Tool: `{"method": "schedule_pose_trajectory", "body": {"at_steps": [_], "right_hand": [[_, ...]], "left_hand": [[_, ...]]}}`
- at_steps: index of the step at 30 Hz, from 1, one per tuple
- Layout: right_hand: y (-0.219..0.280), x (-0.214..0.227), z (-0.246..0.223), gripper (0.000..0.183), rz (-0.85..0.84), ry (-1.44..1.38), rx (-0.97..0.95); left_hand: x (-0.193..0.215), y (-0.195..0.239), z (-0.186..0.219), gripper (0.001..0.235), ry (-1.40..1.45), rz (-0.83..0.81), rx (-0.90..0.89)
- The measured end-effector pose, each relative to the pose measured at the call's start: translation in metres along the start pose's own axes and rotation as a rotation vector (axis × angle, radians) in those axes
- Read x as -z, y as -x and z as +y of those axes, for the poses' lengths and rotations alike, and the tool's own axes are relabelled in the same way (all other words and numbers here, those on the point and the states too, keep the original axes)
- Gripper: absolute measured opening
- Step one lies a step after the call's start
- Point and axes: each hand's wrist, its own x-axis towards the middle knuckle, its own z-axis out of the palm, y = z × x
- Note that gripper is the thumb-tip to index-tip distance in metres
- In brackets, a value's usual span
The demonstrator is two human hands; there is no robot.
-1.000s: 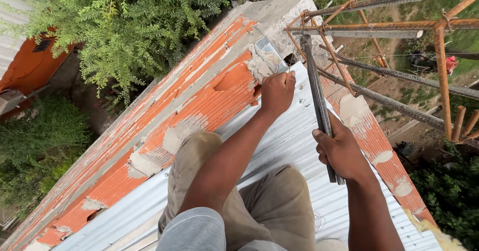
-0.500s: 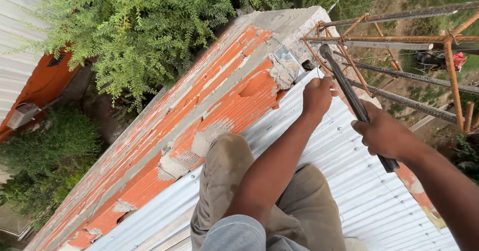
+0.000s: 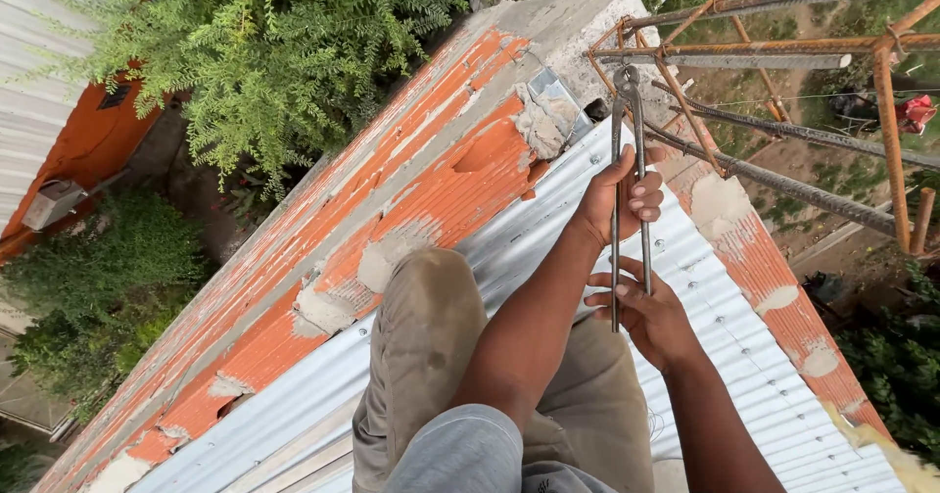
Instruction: The person sits on a corrugated metal roof and ties a steel rebar cage using wire and a metal hook tool. They wrap the wire around the rebar intersections and twist it tight to secure the structure.
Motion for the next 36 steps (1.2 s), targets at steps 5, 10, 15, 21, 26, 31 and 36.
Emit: {"method": "schedule_pose_trajectory", "body": {"at_steps": [5, 10, 15, 21, 26, 31, 36], "right_hand": [[-0.021, 0.025, 0.001, 0.063, -0.167, -0.178, 0.039], [-0.038, 0.042, -0.008, 0.071, -0.379, -0.249, 0.013], [-0.053, 0.049, 0.022, 0.054, -0.255, -0.222, -0.126], [-0.037, 0.056, -0.022, 0.05, 0.42, 1.292, -0.054], [0.005, 0.033, -0.04, 0.056, -0.01, 0.378, -0.002], [-0.021, 0.009, -0.011, 0.032, -0.349, -0.531, 0.028], [0.0, -0.041, -0.046, 0.012, -0.307, -0.824, -0.018]], "left_hand": [[-0.011, 0.012, 0.026, 0.046, -0.294, 0.047, -0.025], [-0.001, 0.005, 0.032, 0.042, -0.39, 0.003, -0.019], [0.04, -0.009, 0.017, 0.057, -0.337, 0.129, -0.081], [0.058, -0.057, -0.022, 0.058, -0.758, 0.332, -0.385], [-0.073, -0.013, -0.005, 0.023, -0.624, 0.682, -0.316], [-0.11, -0.01, 0.016, 0.017, -0.597, 0.707, -0.248], [-0.137, -0.004, 0.02, 0.022, -0.495, 0.711, -0.212]]}}
